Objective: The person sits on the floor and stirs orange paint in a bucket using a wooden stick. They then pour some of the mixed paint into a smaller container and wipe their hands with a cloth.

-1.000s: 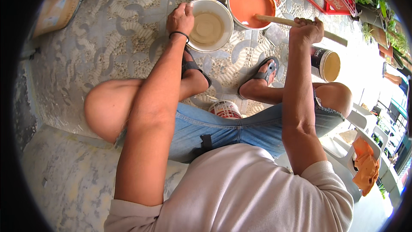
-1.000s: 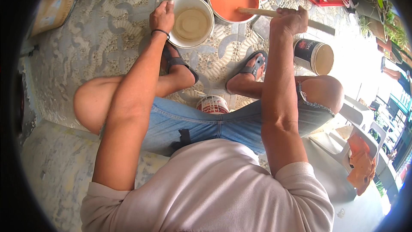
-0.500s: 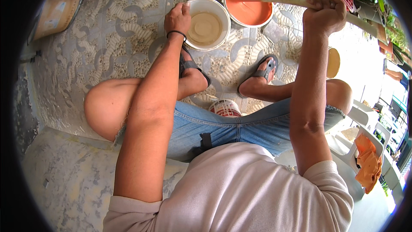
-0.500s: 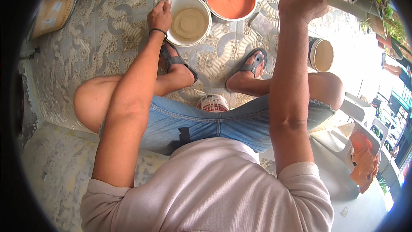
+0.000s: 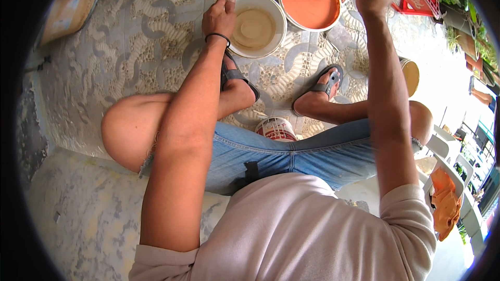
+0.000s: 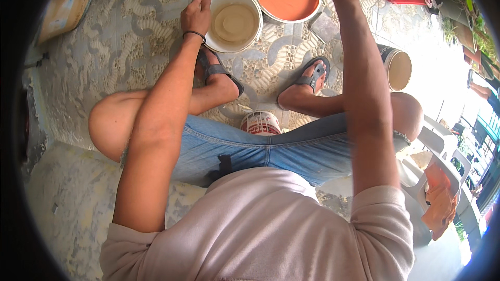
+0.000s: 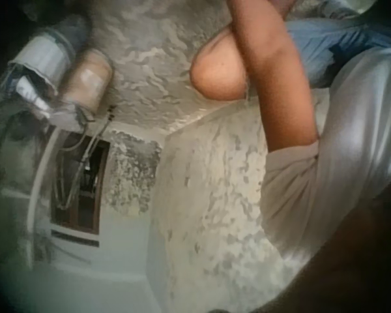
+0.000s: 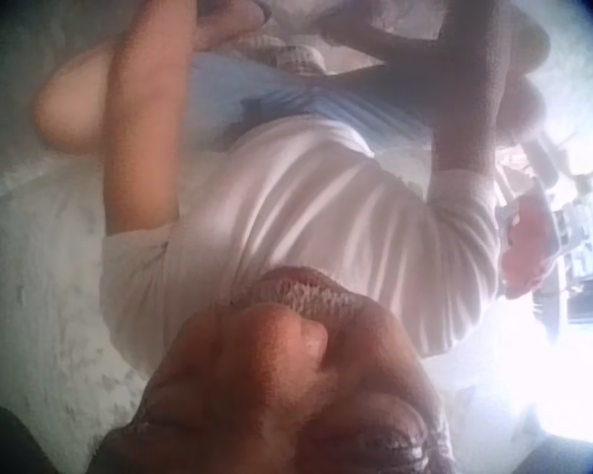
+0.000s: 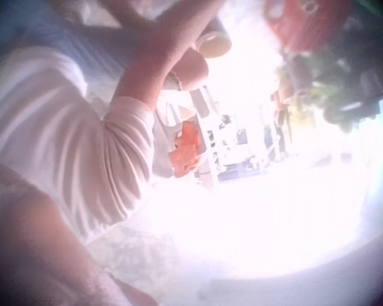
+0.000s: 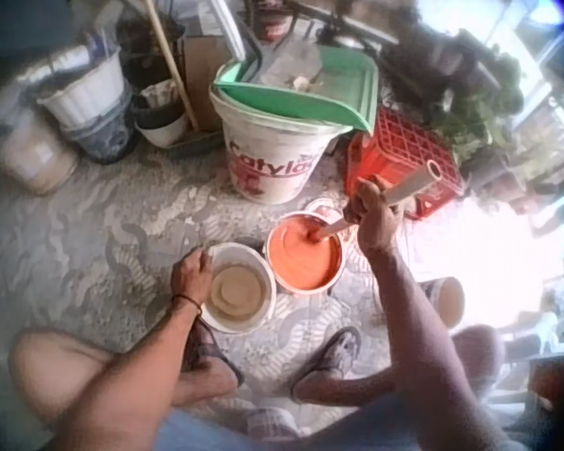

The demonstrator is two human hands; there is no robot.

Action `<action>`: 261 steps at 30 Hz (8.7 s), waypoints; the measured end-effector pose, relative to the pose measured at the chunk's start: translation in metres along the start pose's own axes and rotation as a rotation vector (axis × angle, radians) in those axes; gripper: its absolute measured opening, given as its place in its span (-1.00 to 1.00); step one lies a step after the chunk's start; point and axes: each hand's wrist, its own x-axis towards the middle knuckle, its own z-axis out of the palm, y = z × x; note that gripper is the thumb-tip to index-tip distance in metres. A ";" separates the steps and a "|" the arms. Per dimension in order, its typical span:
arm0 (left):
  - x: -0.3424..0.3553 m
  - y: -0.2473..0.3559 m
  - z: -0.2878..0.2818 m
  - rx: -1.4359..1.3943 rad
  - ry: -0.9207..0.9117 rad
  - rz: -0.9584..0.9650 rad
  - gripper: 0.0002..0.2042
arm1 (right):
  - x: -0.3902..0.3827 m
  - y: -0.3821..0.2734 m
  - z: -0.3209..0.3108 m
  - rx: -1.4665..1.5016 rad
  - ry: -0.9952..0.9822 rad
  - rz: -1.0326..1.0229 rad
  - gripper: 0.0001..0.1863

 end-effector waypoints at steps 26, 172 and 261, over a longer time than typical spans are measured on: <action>0.002 0.000 -0.001 0.025 -0.002 -0.011 -0.59 | -0.035 -0.085 -0.117 0.319 0.925 -0.004 -0.90; 0.001 -0.003 0.000 -0.018 0.037 0.003 -0.61 | -0.025 0.001 0.007 -0.052 0.269 0.099 -0.75; 0.002 -0.002 0.001 -0.006 0.024 0.008 -0.57 | 0.021 -0.120 -0.025 0.119 0.295 -0.003 -0.74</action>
